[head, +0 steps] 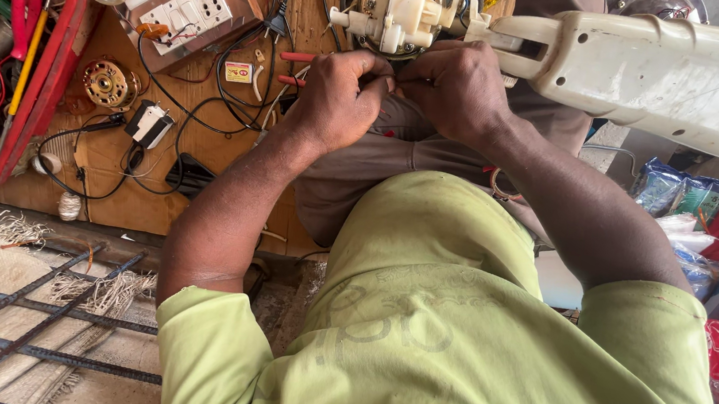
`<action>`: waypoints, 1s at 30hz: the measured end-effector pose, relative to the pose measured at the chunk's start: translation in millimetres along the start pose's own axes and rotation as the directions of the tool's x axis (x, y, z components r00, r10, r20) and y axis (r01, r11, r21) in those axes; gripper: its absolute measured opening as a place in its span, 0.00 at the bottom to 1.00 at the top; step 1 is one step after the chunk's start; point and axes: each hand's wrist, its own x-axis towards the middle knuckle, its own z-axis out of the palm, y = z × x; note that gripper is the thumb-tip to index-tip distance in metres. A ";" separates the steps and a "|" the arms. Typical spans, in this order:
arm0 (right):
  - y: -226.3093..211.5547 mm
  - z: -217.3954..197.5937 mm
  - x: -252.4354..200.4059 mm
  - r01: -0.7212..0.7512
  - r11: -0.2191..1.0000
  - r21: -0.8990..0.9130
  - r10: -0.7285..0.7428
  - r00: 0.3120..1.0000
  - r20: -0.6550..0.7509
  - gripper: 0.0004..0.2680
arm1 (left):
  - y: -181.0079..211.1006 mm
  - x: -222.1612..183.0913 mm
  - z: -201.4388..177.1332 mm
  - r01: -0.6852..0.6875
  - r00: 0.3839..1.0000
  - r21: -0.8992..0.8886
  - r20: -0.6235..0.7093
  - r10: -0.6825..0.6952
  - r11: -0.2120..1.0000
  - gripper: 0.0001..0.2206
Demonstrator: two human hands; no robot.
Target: The person repairs a ceiling fan motor by stripping wires, twisting connections, and wrapping them with red electrical tape. They handle the motor housing and wires throughout the process.
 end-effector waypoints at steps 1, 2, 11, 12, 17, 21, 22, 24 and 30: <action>0.0 1.1 -0.5 0.015 1.000 -0.005 -0.015 1.000 0.000 0.04 | -0.1 -1.2 0.0 -0.014 1.000 -0.002 -0.008 0.014 1.000 0.04; 0.6 1.7 -0.7 0.031 0.999 -0.010 -0.031 1.000 0.000 0.04 | -0.3 -2.3 -0.1 -0.060 0.998 0.011 -0.017 0.060 0.998 0.03; -1.4 -2.0 -1.1 0.111 0.992 -0.053 -0.113 0.993 -0.027 0.04 | -10.2 -3.4 4.0 0.058 0.998 -0.166 -0.006 -0.060 0.984 0.05; -3.7 -1.8 -1.6 0.098 0.994 -0.055 -0.101 0.994 -0.038 0.04 | -11.9 -2.1 5.4 0.075 0.996 -0.221 -0.022 -0.082 0.972 0.06; -7.4 5.4 -4.3 0.025 0.999 -0.035 -0.029 0.993 -0.116 0.04 | -23.1 1.1 11.6 0.226 0.968 -0.377 -0.019 -0.251 0.898 0.06; 2.8 18.4 -12.4 0.057 0.998 0.017 -0.053 0.985 -0.165 0.05 | -34.2 -0.3 19.9 0.253 0.955 -0.333 -0.062 -0.289 0.908 0.06; 5.4 18.8 -10.3 0.085 0.996 -0.007 -0.085 0.983 -0.164 0.05 | -34.5 3.4 19.3 0.196 0.969 -0.278 -0.092 -0.229 0.940 0.07; 8.2 16.0 -7.2 0.117 0.991 -0.069 -0.123 0.989 -0.077 0.07 | -29.9 -0.6 17.6 0.109 0.979 -0.205 -0.149 -0.141 0.973 0.09; 2.9 6.5 -1.4 -0.026 0.999 -0.037 0.029 0.997 0.076 0.12 | -7.7 0.2 5.5 0.213 0.976 -0.207 0.000 -0.217 0.955 0.04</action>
